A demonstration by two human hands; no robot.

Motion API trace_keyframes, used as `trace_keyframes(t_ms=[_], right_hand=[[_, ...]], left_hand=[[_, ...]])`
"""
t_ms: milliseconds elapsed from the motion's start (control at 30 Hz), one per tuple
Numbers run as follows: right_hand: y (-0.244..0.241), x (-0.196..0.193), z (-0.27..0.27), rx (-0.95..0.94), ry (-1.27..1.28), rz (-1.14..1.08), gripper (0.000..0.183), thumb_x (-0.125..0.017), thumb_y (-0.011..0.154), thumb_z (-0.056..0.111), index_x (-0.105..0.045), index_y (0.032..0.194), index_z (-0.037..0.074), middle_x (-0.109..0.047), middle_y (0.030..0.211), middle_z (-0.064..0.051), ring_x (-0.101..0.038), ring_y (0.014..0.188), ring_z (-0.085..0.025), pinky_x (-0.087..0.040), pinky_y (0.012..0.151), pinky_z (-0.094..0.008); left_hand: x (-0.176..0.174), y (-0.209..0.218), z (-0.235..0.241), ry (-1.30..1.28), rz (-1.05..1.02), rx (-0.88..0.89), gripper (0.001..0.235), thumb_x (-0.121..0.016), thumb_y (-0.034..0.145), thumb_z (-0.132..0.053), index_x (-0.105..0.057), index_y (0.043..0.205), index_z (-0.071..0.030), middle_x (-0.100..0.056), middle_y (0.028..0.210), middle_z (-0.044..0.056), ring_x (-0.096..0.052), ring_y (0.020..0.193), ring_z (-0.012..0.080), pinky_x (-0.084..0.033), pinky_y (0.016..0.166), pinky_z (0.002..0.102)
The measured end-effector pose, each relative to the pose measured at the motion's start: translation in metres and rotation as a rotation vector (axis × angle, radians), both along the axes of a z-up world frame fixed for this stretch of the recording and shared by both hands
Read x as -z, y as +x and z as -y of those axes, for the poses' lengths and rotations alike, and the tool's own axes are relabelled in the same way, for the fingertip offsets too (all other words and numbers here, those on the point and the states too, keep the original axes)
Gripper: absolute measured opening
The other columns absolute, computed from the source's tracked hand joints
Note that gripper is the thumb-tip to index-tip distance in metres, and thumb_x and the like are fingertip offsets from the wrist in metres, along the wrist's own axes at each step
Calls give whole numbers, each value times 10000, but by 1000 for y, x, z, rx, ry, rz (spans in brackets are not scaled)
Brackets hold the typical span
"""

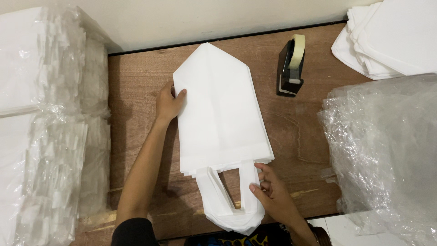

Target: The person folds white plastic shopping bags on a wooden table. They repeatedly pick up a bag, fold it in half, and place it on a growing stack. A tape dispenser and bubble wrap are visible on the table.

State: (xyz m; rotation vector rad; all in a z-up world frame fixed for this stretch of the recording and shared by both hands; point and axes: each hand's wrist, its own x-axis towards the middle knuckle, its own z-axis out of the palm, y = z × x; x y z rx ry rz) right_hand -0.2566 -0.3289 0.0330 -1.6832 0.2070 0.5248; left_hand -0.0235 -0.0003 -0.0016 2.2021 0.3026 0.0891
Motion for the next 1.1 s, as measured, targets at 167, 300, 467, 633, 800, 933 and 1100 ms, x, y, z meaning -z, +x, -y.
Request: trace_keyframes(t_ms=[167, 300, 467, 633, 800, 933, 1100], right_hand=[[21, -13, 22, -313, -454, 278, 477, -679, 863, 318, -571, 1318, 223, -718, 912, 51, -660, 747, -105, -533, 706, -278], [65, -28, 22, -25, -547, 315, 385, -656, 888, 370, -663, 1186, 126, -706, 922, -94, -664, 825, -249, -543, 706, -380], [116, -37, -4, -19, -318, 767, 437, -660, 954, 235, -595, 1274, -55, -653, 1071, -275, -662, 1012, -404, -559, 820, -528], [131, -22, -1, -96, -220, 282, 621, -558, 990, 368, -389, 1477, 22, -344, 1490, -289, -325, 1427, -429, -272, 1177, -537], [137, -5, 1, -15, 0, 286, 658, -527, 1008, 283, -262, 1500, -65, -259, 1515, -354, -242, 1440, -478, -209, 1192, -545], [140, 19, 5, -75, 99, 300, 703, -532, 1000, 256, -186, 1521, -65, -208, 1541, -341, -222, 1455, -441, -217, 1188, -542], [141, 11, 3, -87, 114, 305, 730, -556, 984, 255, -184, 1527, -59, -192, 1560, -327, -220, 1461, -423, -224, 1186, -534]], left_hand=[[11, 3, -2, 70, -8, -4, 520, -621, 891, -366, -564, 1335, -100, -581, 1146, 115, -562, 1048, 257, -477, 880, 418], [-11, -9, 10, -33, 113, -18, 502, -644, 942, -294, -530, 1337, -7, -521, 1219, 198, -505, 1151, 332, -446, 984, 458], [-7, -16, 22, -232, 136, -3, 621, -574, 1035, -283, -353, 1469, 103, -352, 1476, 340, -323, 1419, 451, -275, 1197, 527], [-1, -21, 19, -326, 120, 52, 740, -557, 1034, -397, -250, 1538, 50, -210, 1585, 310, -188, 1488, 412, -167, 1234, 499], [-12, -30, 22, -377, 93, 91, 770, -525, 1039, -432, -201, 1554, 39, -154, 1613, 287, -137, 1505, 389, -120, 1243, 482], [4, -23, 24, -392, 99, 110, 785, -547, 1028, -419, -185, 1558, 33, -130, 1618, 282, -120, 1510, 383, -108, 1245, 476], [-1, -26, 25, -427, 99, 94, 814, -548, 1020, -442, -170, 1564, 30, -114, 1624, 277, -104, 1514, 379, -93, 1246, 474]])
